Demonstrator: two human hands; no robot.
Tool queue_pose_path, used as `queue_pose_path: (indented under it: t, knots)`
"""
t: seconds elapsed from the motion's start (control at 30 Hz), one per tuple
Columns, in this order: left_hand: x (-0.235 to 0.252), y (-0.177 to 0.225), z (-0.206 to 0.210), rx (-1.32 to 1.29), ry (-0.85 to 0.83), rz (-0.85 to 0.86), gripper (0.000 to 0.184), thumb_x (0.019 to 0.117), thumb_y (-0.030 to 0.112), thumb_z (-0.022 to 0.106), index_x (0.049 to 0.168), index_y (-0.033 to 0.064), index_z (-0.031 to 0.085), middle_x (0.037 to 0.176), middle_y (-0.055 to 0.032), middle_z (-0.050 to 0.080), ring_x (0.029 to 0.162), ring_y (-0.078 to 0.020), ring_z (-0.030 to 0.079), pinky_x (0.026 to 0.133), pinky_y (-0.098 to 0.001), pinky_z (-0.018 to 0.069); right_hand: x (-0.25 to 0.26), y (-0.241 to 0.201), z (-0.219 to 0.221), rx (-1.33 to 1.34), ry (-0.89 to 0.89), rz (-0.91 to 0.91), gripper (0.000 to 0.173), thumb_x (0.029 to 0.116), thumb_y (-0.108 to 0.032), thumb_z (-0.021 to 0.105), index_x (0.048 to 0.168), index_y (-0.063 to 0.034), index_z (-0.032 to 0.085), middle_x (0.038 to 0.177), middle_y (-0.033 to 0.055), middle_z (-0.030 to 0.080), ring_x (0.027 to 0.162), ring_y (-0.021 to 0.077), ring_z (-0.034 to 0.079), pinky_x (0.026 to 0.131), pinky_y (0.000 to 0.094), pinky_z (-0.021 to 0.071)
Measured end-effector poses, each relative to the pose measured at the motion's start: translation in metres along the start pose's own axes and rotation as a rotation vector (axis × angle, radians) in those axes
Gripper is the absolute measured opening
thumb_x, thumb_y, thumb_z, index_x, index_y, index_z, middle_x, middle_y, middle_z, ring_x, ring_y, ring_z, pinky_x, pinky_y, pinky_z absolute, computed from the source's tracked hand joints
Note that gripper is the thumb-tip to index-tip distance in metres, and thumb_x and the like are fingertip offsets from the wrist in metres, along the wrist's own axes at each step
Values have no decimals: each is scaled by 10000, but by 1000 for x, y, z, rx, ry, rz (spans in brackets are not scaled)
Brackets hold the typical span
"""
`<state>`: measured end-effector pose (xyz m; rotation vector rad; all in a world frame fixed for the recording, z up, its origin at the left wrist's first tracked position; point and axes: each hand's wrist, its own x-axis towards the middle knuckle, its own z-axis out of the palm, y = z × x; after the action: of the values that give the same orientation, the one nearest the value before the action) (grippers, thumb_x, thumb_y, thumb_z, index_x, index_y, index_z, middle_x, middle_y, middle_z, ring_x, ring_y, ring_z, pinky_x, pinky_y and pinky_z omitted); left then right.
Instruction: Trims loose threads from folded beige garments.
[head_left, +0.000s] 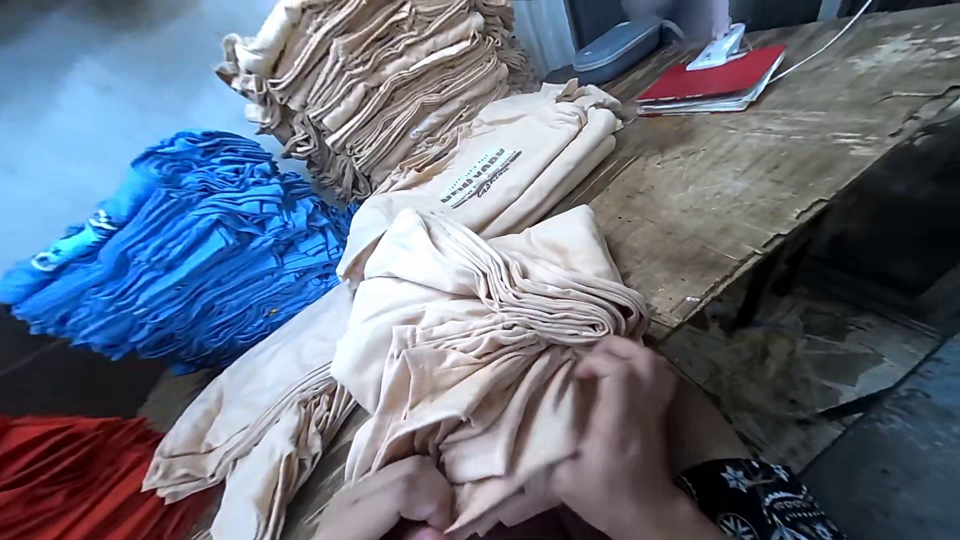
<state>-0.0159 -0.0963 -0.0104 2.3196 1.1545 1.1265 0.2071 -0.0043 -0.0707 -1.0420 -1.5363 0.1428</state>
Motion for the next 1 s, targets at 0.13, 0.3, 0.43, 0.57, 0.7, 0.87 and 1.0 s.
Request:
queue_pose_path:
  t: [0.13, 0.3, 0.43, 0.57, 0.7, 0.87, 1.0]
  knots:
    - [-8, -2, 18, 309, -128, -233, 133, 966, 175, 689, 958, 54, 742, 873, -71, 747, 808, -147, 710, 779, -354, 596, -3, 46, -85, 136, -476, -192, 90, 912, -127, 737, 988, -97, 774, 891, 103, 706, 824, 207, 698, 733, 344, 607]
    - [-2, 12, 49, 633, -130, -364, 206, 840, 328, 778, 850, 123, 788, 802, -77, 768, 713, -247, 738, 645, -537, 571, 8, 63, -133, -88, -1026, -283, 203, 1012, -252, 636, 976, -86, 746, 1044, 128, 729, 930, 306, 713, 808, 483, 567]
    - [25, 34, 87, 551, 159, -285, 337, 935, 406, 738, 829, 87, 730, 654, -52, 686, 567, -150, 645, 541, -370, 538, -3, 69, -91, 106, -585, -116, 493, 881, -570, 748, 993, -96, 676, 1085, 103, 674, 959, 189, 682, 791, 359, 604]
    - [43, 14, 121, 712, 323, -231, 145, 894, 160, 677, 1020, 120, 736, 829, -46, 713, 687, -172, 689, 583, -365, 566, -27, 78, -58, 290, -422, 105, 268, 914, -399, 759, 931, -132, 767, 1066, 36, 692, 938, 69, 675, 774, 238, 604]
    - [35, 18, 127, 671, 269, -192, 273, 978, 270, 691, 1231, 179, 737, 1079, -78, 745, 885, -192, 724, 737, -404, 588, -38, 72, -63, 450, -251, 261, 99, 922, -187, 772, 928, -91, 794, 1033, 54, 681, 908, 72, 682, 737, 208, 615]
    - [41, 25, 146, 864, 258, -70, 199, 968, 238, 692, 1131, 170, 783, 1035, -51, 743, 817, -208, 667, 655, -349, 508, -40, 62, -55, 527, -114, 293, 108, 958, -181, 709, 958, -84, 756, 1070, 60, 649, 911, 85, 653, 715, 198, 583]
    - [45, 22, 149, 862, 270, -69, 179, 951, 156, 667, 1076, 187, 791, 1014, -27, 753, 809, -195, 672, 628, -332, 508, -43, 60, -59, 510, -163, 178, 111, 988, -245, 683, 962, -143, 718, 1098, 21, 606, 1045, 59, 612, 862, 193, 556]
